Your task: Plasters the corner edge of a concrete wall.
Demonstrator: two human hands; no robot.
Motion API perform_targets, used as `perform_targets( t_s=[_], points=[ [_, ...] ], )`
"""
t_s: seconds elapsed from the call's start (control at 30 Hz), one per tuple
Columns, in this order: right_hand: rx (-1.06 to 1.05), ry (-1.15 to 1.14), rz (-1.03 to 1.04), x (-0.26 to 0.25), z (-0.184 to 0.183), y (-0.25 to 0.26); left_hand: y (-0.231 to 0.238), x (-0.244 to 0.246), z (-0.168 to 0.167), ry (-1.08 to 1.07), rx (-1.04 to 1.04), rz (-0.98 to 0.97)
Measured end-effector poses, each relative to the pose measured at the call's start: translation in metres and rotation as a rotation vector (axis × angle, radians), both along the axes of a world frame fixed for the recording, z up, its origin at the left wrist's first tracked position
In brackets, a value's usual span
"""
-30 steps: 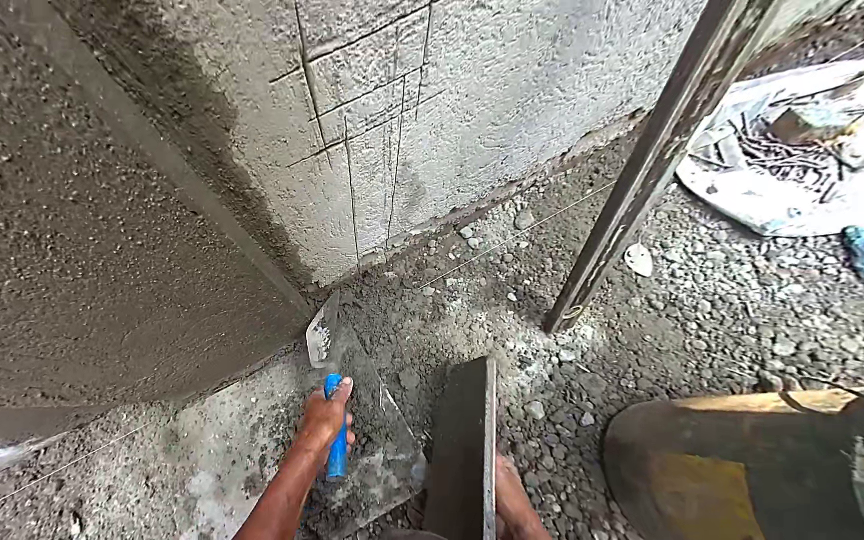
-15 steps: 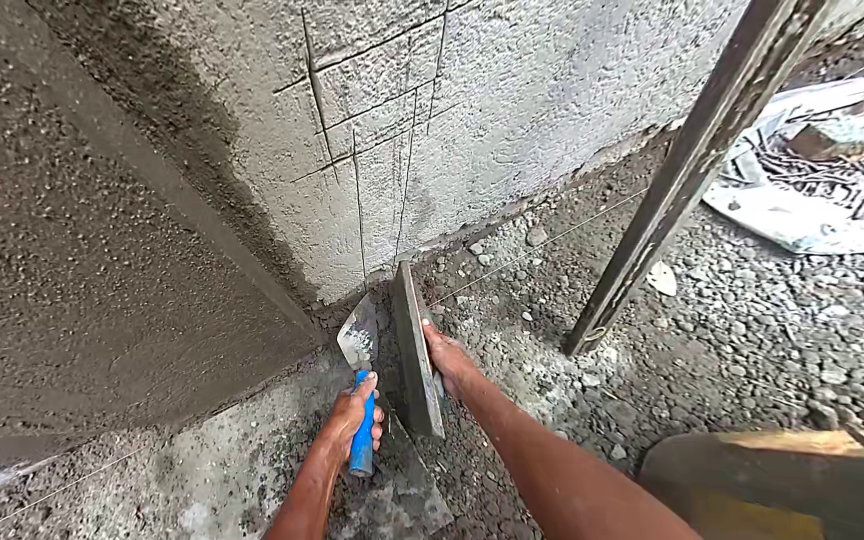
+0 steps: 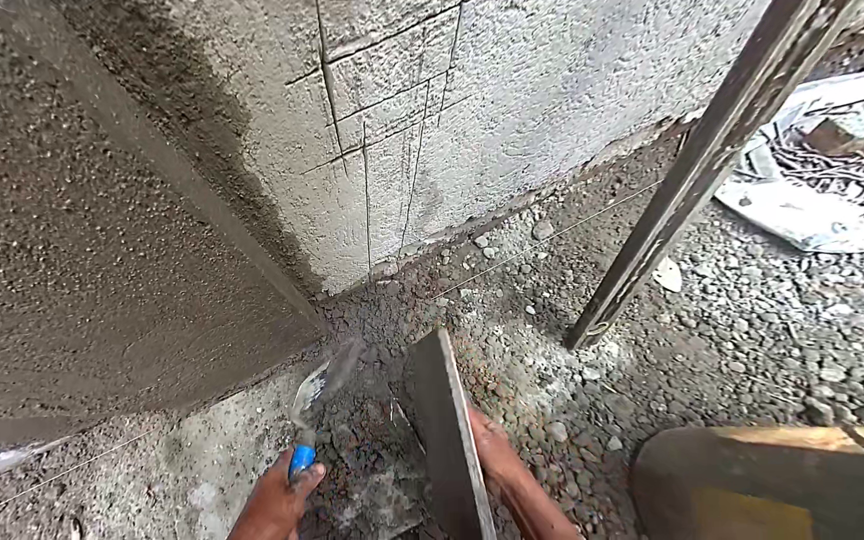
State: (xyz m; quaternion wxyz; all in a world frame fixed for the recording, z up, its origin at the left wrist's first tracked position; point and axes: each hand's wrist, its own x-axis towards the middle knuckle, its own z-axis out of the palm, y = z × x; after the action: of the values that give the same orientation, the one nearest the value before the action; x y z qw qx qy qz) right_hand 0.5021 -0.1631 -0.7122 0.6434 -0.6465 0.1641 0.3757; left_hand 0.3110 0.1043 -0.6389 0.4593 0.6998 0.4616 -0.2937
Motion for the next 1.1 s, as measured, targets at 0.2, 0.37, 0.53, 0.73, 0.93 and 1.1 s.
perform_targets(
  t_s=[0.2, 0.37, 0.53, 0.73, 0.93, 1.1],
  points=[
    [-0.069, 0.098, -0.029, 0.028, -0.017, 0.046, -0.011, 0.076, -0.018, 0.080, 0.157, -0.135],
    [-0.037, 0.128, 0.174, -0.005, -0.007, 0.040, -0.031, 0.028, -0.003, 0.064, -0.075, 0.010],
    [0.004, 0.085, 0.048, -0.024, 0.010, 0.018, -0.053, -0.005, 0.015, -0.020, 0.061, 0.130],
    [-0.009, 0.075, 0.109, -0.004, 0.003, 0.022, -0.052, -0.038, 0.009, -0.006, 0.114, 0.164],
    [0.018, 0.130, 0.068, -0.022, -0.010, 0.030, -0.054, -0.029, 0.019, -0.094, 0.024, 0.250],
    [-0.022, 0.149, 0.061, -0.044, -0.012, 0.006, -0.094, 0.024, 0.013, -0.301, -0.179, 0.501]
  ],
)
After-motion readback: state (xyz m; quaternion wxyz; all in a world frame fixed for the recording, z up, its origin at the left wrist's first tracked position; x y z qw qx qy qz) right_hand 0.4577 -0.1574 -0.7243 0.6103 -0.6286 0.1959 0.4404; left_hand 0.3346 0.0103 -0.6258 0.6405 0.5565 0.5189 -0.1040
